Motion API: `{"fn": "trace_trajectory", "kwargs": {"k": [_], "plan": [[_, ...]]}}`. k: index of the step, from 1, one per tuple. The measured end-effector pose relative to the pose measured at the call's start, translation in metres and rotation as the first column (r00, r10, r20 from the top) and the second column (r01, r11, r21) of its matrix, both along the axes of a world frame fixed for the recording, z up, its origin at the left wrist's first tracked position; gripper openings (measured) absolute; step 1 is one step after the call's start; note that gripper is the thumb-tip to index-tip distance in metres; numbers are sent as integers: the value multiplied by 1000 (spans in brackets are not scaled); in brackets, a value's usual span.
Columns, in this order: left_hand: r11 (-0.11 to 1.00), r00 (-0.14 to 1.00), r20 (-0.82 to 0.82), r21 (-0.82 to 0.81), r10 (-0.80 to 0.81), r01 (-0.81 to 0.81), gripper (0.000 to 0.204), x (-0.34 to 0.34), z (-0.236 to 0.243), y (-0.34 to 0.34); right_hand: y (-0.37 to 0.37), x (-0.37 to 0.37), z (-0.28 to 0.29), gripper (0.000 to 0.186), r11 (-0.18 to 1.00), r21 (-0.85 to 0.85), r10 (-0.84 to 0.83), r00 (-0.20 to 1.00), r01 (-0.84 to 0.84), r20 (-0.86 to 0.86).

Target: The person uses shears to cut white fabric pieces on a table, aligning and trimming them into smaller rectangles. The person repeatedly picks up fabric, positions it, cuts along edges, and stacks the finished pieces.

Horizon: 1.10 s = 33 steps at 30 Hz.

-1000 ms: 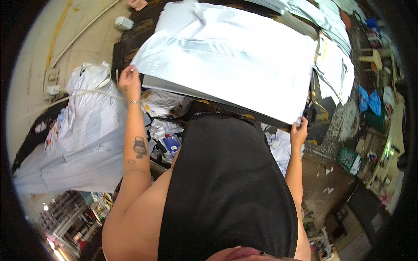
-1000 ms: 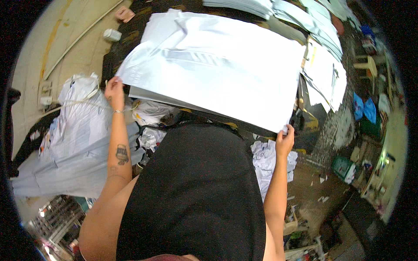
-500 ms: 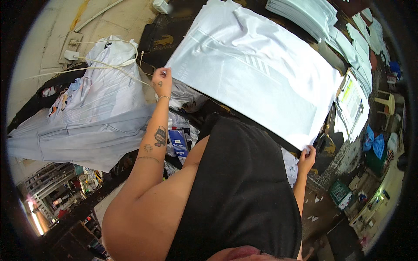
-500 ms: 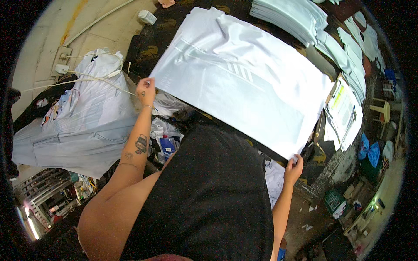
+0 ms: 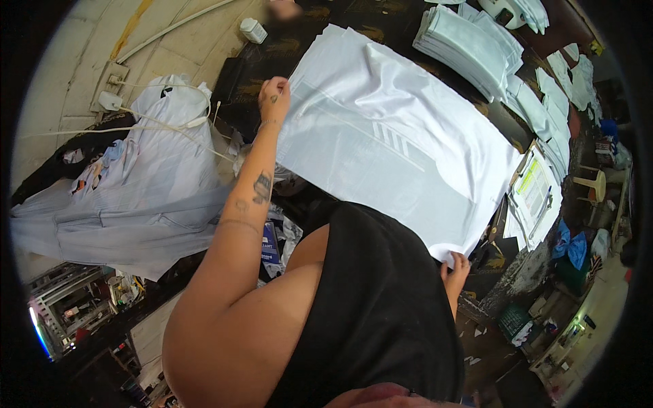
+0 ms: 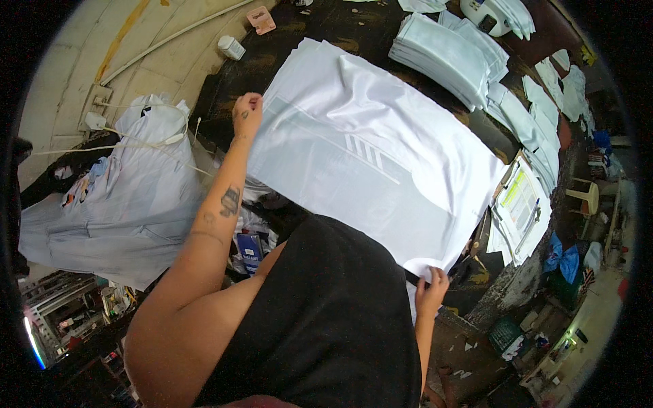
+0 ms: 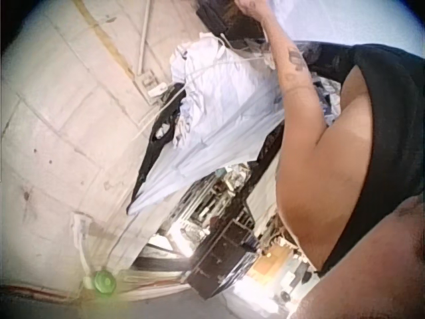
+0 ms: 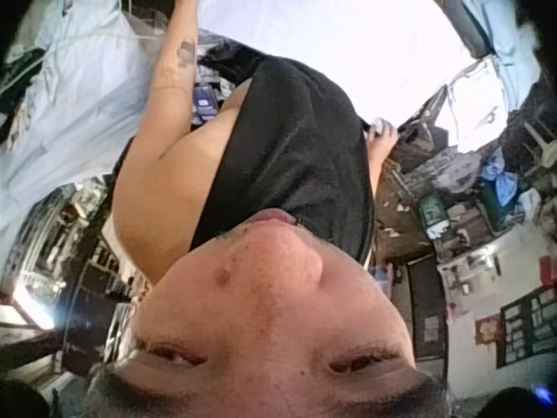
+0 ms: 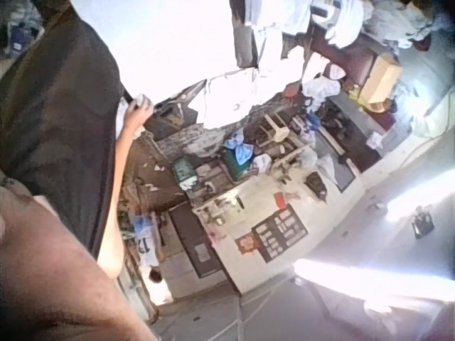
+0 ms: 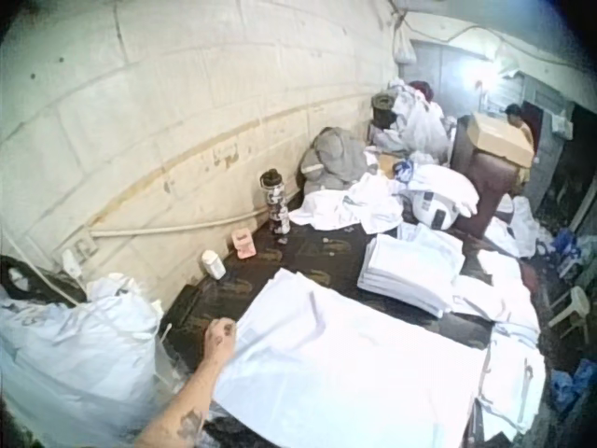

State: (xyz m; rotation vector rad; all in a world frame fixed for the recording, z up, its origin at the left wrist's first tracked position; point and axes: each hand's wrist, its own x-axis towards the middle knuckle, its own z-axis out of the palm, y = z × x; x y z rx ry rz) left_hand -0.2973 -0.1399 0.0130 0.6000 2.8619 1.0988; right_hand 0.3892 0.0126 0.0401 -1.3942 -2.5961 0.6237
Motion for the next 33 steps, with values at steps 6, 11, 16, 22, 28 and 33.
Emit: {"fn": "trace_trajectory", "kwargs": {"k": [6,11,16,22,28,33], "plan": [[934,978,-85,-324,-189,152,27,-38,-24,47,-4,-17,-1,38,994,-70,-84,996,84,6],[964,989,-4,-222,-150,145,27,-39,-23,41,-9,-20,-3,36,982,-61,-180,984,179,-11],[969,992,-104,-225,78,-100,20,-32,-28,52,6,-26,3,21,960,-112,-256,966,257,30],[959,878,-392,-174,-274,222,18,11,-34,61,87,-82,2,25,988,34,-149,989,149,5],[815,784,-271,-358,-558,456,41,30,-28,50,132,-122,-17,49,996,30,-92,986,88,142],[968,889,-386,-154,-245,200,52,41,-36,-20,106,-65,-8,50,975,123,-187,982,184,18]]}}
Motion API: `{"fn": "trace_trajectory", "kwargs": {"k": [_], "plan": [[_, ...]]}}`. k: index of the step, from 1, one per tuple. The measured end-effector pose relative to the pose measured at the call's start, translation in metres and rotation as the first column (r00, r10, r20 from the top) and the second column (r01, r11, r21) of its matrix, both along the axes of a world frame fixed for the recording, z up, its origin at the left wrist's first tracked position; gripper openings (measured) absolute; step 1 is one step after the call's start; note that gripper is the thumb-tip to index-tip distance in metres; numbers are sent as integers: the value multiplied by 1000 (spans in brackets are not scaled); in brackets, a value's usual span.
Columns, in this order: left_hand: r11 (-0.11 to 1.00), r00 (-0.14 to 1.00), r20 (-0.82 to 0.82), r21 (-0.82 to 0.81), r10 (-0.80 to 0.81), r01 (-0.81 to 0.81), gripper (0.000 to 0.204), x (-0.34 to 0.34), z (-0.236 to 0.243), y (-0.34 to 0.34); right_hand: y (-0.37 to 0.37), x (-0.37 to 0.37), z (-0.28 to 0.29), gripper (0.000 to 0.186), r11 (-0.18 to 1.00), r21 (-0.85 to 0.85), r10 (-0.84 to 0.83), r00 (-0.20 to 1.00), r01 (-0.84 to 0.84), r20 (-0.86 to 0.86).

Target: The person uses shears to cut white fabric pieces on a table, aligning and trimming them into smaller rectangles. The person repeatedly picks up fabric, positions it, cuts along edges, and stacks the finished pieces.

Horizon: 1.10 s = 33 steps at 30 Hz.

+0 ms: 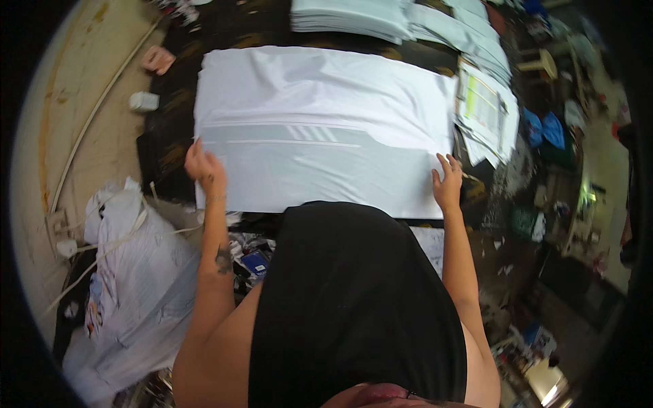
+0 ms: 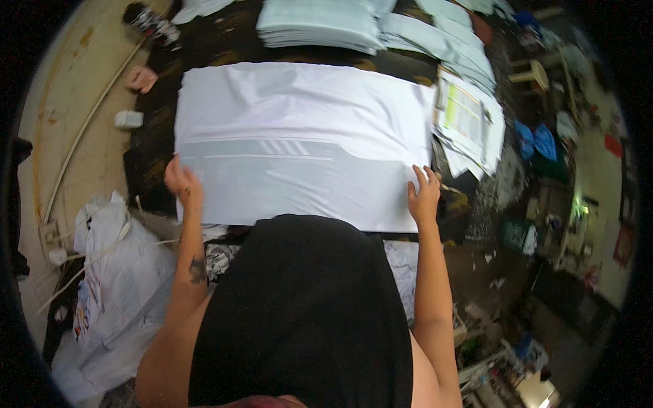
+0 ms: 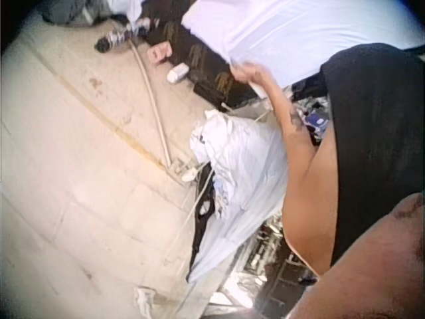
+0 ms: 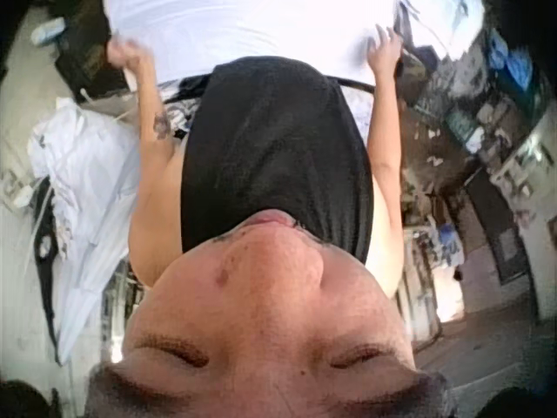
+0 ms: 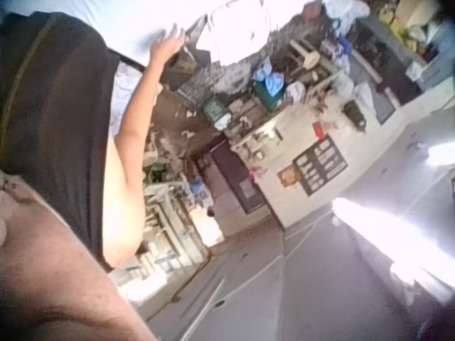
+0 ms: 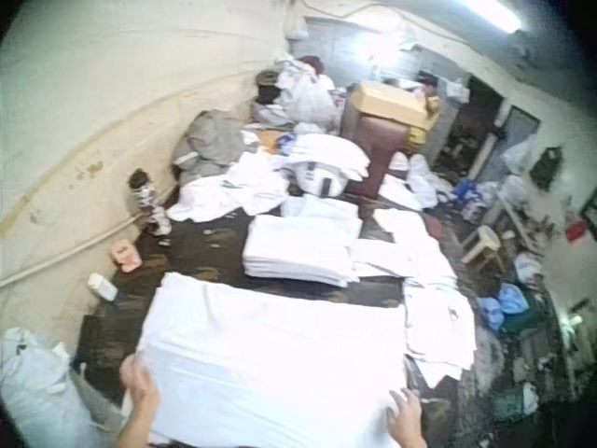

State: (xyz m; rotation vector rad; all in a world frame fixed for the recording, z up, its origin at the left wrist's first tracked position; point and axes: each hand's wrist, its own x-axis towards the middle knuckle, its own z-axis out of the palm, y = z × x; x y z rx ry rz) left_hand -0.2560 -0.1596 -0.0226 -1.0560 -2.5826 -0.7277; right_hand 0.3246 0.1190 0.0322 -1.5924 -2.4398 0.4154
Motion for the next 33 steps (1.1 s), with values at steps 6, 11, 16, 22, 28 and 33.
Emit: {"fn": "trace_trajectory", "kwargs": {"k": [6,11,16,22,28,33], "plan": [[972,998,32,-229,55,-46,53,26,7,-24,-30,84,5,46,983,-52,-166,972,177,167],[890,877,150,100,-456,445,50,94,34,97,-34,102,1,63,995,-61,-76,994,81,84],[431,342,352,215,-871,876,50,254,44,202,-43,117,14,58,974,-225,-11,996,31,91],[604,629,63,-217,-775,767,56,363,57,215,-86,186,27,53,908,-419,-31,991,-28,-132],[-104,-62,384,-90,-921,990,31,405,56,152,-210,252,25,48,348,-937,-719,631,-35,-290],[4,21,394,-43,-919,999,18,408,44,149,-257,278,29,55,100,-975,-638,739,-198,-216]]}}
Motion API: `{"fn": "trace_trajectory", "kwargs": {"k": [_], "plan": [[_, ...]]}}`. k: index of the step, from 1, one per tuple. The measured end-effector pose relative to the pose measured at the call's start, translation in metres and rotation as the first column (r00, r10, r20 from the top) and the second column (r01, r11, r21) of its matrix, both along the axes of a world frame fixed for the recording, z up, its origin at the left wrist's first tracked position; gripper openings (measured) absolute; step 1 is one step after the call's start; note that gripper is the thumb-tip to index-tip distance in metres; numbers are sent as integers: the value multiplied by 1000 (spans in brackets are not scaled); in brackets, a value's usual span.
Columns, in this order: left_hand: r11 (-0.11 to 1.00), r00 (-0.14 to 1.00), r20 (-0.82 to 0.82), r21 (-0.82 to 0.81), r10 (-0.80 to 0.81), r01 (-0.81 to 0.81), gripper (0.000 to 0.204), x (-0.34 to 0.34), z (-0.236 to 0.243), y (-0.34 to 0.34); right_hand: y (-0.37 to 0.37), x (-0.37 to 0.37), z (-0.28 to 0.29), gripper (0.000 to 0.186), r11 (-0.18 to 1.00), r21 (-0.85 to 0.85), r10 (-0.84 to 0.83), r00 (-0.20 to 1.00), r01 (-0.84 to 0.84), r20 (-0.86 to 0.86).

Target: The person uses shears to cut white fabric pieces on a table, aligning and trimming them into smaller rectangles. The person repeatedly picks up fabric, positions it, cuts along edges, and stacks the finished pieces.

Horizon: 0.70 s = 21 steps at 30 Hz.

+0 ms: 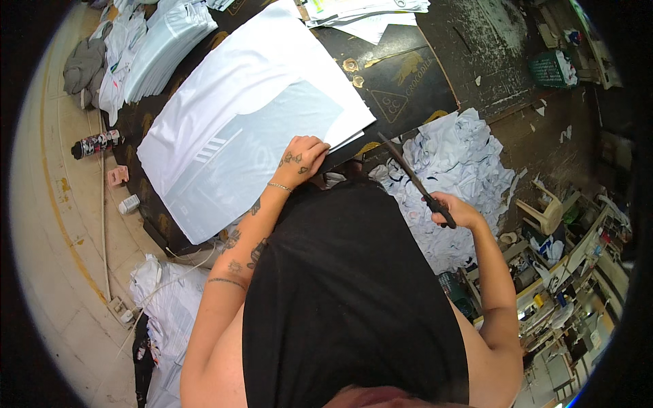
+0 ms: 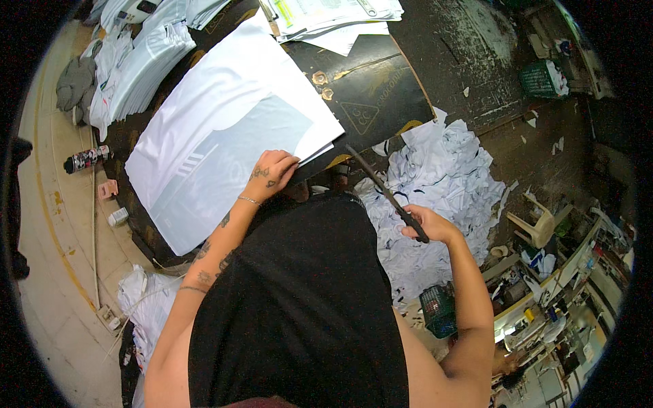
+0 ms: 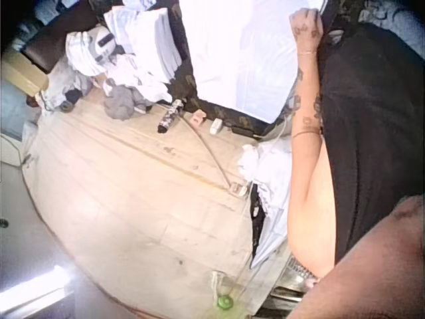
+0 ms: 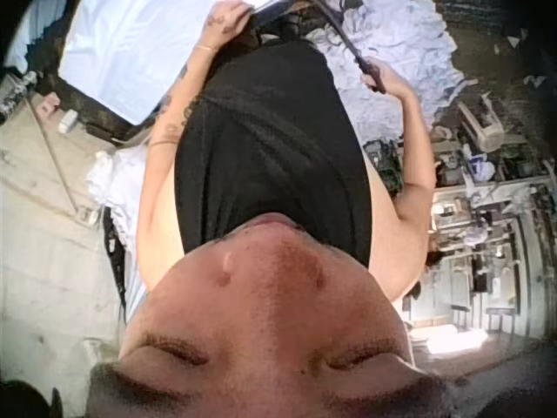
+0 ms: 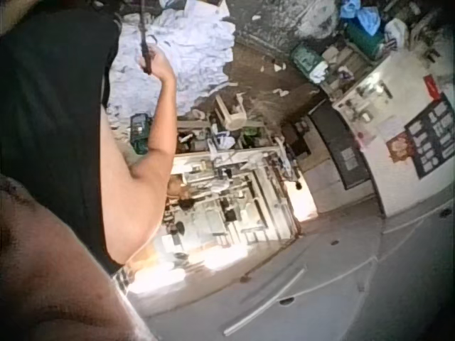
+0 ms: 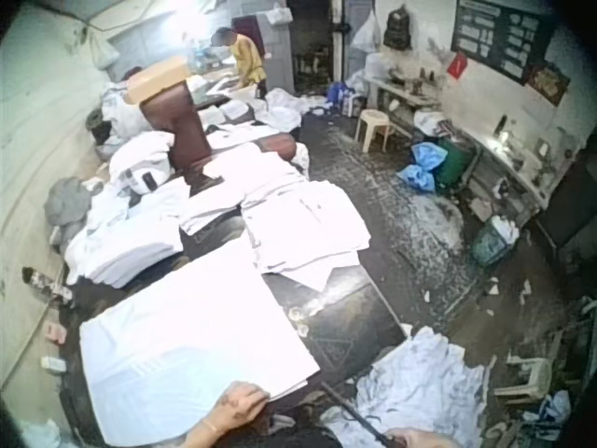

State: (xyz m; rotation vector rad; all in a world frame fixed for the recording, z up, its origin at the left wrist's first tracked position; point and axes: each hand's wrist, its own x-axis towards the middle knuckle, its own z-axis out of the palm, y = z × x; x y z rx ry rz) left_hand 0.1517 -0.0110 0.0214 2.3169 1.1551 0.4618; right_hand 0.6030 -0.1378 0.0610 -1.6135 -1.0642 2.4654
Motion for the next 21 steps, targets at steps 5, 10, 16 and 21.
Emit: {"fn": "trace_trajectory", "kwargs": {"k": [5,10,16,21], "plan": [[997,998,31,-66,-49,51,25,2,5,12,17,-31,-19,66,989,127,80,994,-70,-74],[976,975,58,-18,-215,216,34,10,10,11,42,-86,-26,89,936,341,68,995,-88,71],[974,967,111,45,-227,224,35,-13,4,22,23,-150,-13,100,926,368,-194,941,82,278],[926,921,102,60,-377,372,41,-33,-5,38,-6,-214,0,79,888,253,-449,844,384,293]]}}
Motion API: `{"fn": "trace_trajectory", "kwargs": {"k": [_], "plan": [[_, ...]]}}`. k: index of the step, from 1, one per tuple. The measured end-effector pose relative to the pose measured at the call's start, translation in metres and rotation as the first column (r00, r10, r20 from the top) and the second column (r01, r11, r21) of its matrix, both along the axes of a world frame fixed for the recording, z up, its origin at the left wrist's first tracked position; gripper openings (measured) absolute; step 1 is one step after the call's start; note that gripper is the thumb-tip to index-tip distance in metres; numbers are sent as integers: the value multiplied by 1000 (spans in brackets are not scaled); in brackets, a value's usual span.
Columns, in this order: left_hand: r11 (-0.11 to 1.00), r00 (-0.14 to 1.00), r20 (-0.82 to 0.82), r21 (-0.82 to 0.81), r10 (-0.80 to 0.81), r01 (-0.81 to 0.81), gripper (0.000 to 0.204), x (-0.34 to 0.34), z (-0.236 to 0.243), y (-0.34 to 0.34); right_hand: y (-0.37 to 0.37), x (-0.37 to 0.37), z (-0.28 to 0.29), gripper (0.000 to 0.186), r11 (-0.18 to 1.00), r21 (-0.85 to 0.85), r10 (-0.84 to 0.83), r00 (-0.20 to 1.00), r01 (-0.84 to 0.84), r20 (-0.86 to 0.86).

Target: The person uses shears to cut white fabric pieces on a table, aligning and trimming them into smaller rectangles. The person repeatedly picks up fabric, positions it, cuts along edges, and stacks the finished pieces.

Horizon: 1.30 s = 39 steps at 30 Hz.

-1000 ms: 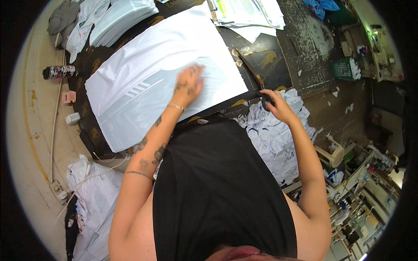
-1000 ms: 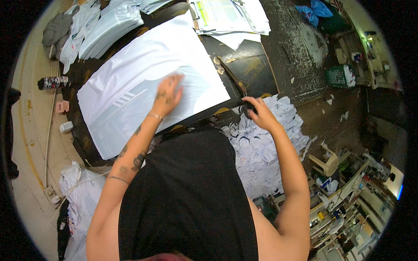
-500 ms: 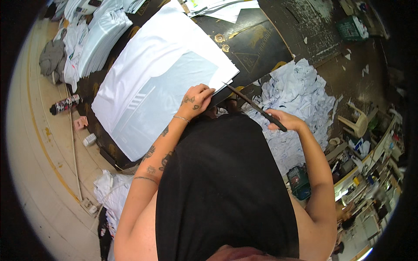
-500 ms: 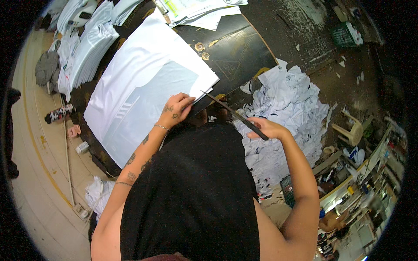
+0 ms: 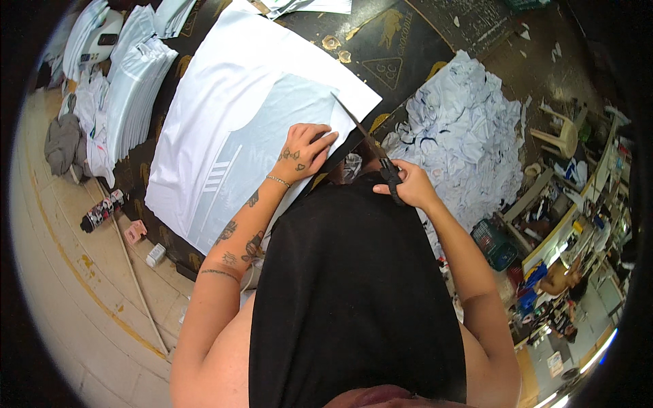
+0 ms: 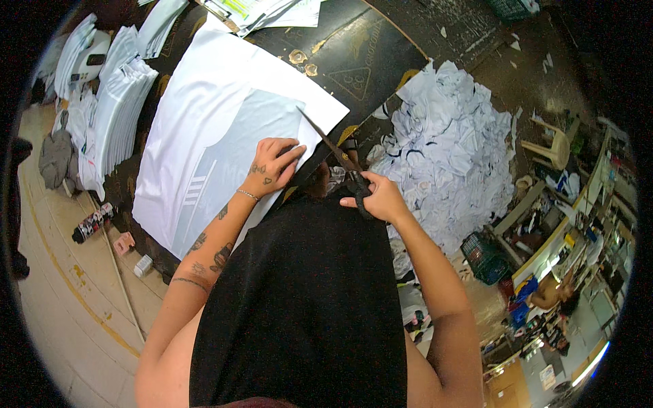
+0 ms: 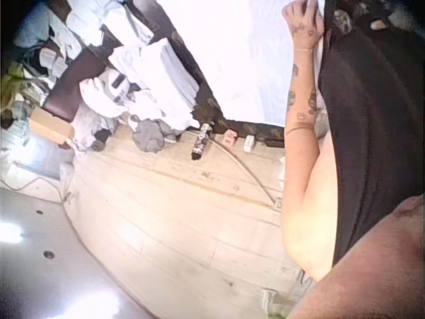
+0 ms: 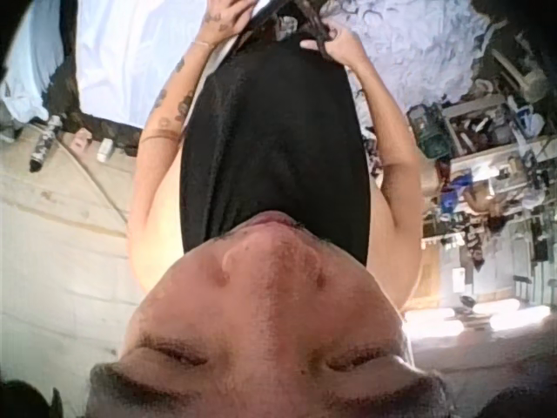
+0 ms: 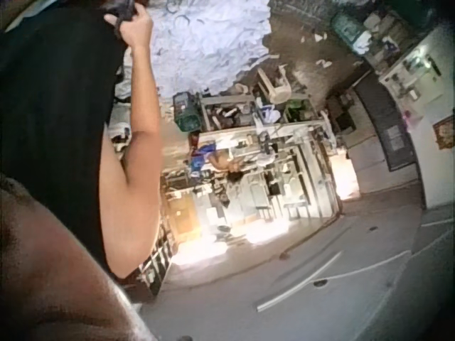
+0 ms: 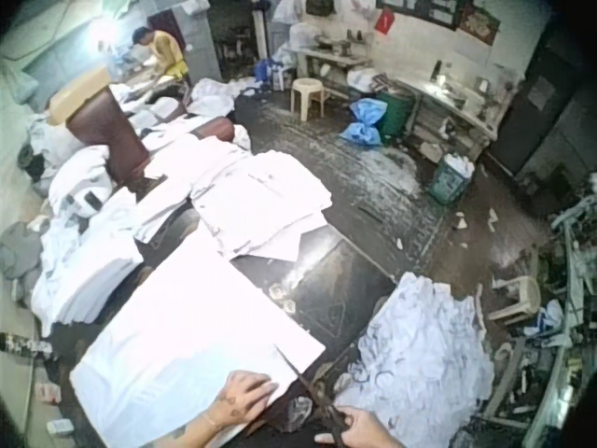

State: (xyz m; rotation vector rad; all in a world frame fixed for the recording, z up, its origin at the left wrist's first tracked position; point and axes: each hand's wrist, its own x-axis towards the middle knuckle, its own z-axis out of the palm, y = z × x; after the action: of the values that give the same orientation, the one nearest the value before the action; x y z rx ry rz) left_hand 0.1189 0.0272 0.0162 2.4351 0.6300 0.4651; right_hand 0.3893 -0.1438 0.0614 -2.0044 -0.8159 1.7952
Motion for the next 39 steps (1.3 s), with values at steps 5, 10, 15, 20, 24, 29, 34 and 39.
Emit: {"fn": "trace_trajectory", "kwargs": {"k": [5,10,15,20,24,29,34,39], "plan": [[998,998,38,49,-47,45,47,-5,-9,4,-11,-58,10,62,976,-45,-209,977,211,45],[991,993,-4,62,-115,115,53,-11,-6,5,-6,-84,2,60,924,107,-369,929,367,5],[997,997,24,-22,-69,70,54,-4,0,6,1,-54,-6,65,987,68,-163,930,148,329],[980,980,4,30,198,-198,51,8,-5,-2,26,44,40,77,987,12,155,971,-160,184],[969,977,-61,156,204,-192,52,8,-10,-6,81,99,68,79,861,-98,508,840,-498,192],[971,970,-129,150,204,-184,53,6,-9,-5,137,73,30,88,827,38,534,806,-560,257],[973,965,-152,124,211,-194,56,8,-10,-5,154,63,21,84,840,-71,537,802,-539,264],[974,961,-182,121,210,-190,59,6,-14,-6,166,55,32,73,835,-42,538,797,-549,275]]}}
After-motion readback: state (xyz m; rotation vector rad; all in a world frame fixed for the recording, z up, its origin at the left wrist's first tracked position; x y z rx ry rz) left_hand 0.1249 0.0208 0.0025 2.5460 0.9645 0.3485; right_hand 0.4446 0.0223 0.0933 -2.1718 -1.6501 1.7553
